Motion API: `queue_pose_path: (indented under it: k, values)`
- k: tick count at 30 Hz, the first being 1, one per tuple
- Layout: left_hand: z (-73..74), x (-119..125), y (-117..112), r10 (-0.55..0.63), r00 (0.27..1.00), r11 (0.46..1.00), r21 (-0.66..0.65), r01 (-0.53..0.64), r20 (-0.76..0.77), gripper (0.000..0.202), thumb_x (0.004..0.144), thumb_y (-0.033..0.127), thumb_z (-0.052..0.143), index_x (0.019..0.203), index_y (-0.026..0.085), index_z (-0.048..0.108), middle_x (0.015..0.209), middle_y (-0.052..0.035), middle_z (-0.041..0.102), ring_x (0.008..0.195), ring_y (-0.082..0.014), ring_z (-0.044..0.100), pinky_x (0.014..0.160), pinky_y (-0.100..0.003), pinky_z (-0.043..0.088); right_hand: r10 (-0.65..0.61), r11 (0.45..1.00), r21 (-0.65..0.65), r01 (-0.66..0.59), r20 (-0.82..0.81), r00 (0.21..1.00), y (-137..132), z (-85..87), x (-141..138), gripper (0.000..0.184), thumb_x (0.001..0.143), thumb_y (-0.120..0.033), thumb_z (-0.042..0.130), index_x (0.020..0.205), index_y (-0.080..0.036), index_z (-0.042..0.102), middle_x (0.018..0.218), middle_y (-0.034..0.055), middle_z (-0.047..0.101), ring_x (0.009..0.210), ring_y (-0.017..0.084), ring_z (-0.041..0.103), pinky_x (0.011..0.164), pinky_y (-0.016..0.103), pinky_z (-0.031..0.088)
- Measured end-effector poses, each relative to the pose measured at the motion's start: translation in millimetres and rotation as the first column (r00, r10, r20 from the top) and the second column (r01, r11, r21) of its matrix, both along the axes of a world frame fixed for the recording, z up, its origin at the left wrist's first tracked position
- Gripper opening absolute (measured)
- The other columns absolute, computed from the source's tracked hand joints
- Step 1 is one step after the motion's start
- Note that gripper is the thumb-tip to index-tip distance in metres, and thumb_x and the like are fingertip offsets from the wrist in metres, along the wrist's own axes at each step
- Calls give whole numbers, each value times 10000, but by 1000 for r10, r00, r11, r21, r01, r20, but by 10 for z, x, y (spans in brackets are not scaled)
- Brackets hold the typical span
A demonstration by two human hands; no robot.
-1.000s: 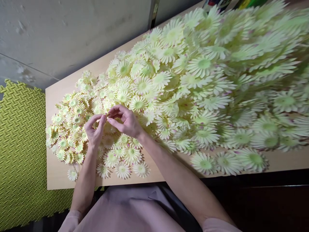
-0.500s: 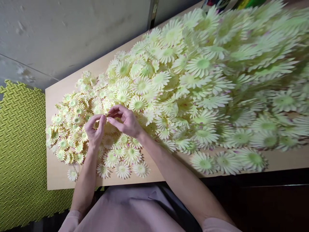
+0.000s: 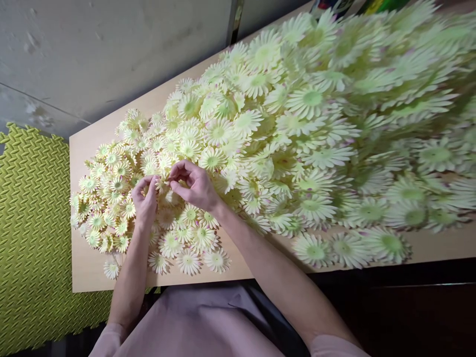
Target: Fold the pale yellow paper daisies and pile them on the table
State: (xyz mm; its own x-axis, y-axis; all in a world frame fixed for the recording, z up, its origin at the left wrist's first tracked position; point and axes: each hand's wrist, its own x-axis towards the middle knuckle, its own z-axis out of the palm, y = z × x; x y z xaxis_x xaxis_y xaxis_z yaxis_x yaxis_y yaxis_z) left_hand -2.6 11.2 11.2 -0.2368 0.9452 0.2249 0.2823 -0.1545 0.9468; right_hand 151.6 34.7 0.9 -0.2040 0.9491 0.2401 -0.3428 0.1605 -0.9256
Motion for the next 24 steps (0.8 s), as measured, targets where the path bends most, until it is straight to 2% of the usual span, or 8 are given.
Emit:
queue_pose_path:
  k: [5, 10, 17, 24]
  values:
    - [39, -11, 4, 35, 993, 999, -8, -34, 115, 310, 861, 466, 653, 715, 195, 625, 677, 11, 567, 631, -100, 521, 622, -242, 444, -8, 1000, 20, 9, -33, 999, 6, 28, 12, 191, 711, -105, 693, 810, -207, 566, 772, -12, 586, 690, 121, 572, 617, 261, 509]
    - [62, 33, -13, 34, 985, 999, 13, -37, 168, 299, 862, 451, 657, 732, 183, 634, 704, 6, 557, 656, -87, 522, 630, -214, 459, -41, 998, 42, 44, -81, 996, 10, 44, 11, 205, 671, -73, 654, 732, -211, 515, 727, -21, 571, 670, 119, 553, 590, 254, 477]
    - [28, 64, -11, 68, 977, 996, 38, -77, 200, 297, 871, 451, 646, 744, 185, 611, 712, 12, 533, 648, -81, 509, 620, -203, 475, -67, 996, 52, 73, -112, 991, 0, 51, -10, 232, 635, -64, 630, 683, -213, 459, 682, -36, 504, 627, 109, 491, 553, 249, 407]
    - [15, 72, -19, 69, 983, 995, 53, -79, 171, 281, 896, 427, 623, 761, 182, 599, 697, 22, 502, 621, -70, 461, 599, -197, 435, -64, 991, 106, 80, -146, 987, -12, 69, -46, 253, 626, -37, 596, 647, -211, 413, 652, -46, 427, 611, 101, 425, 549, 256, 345]
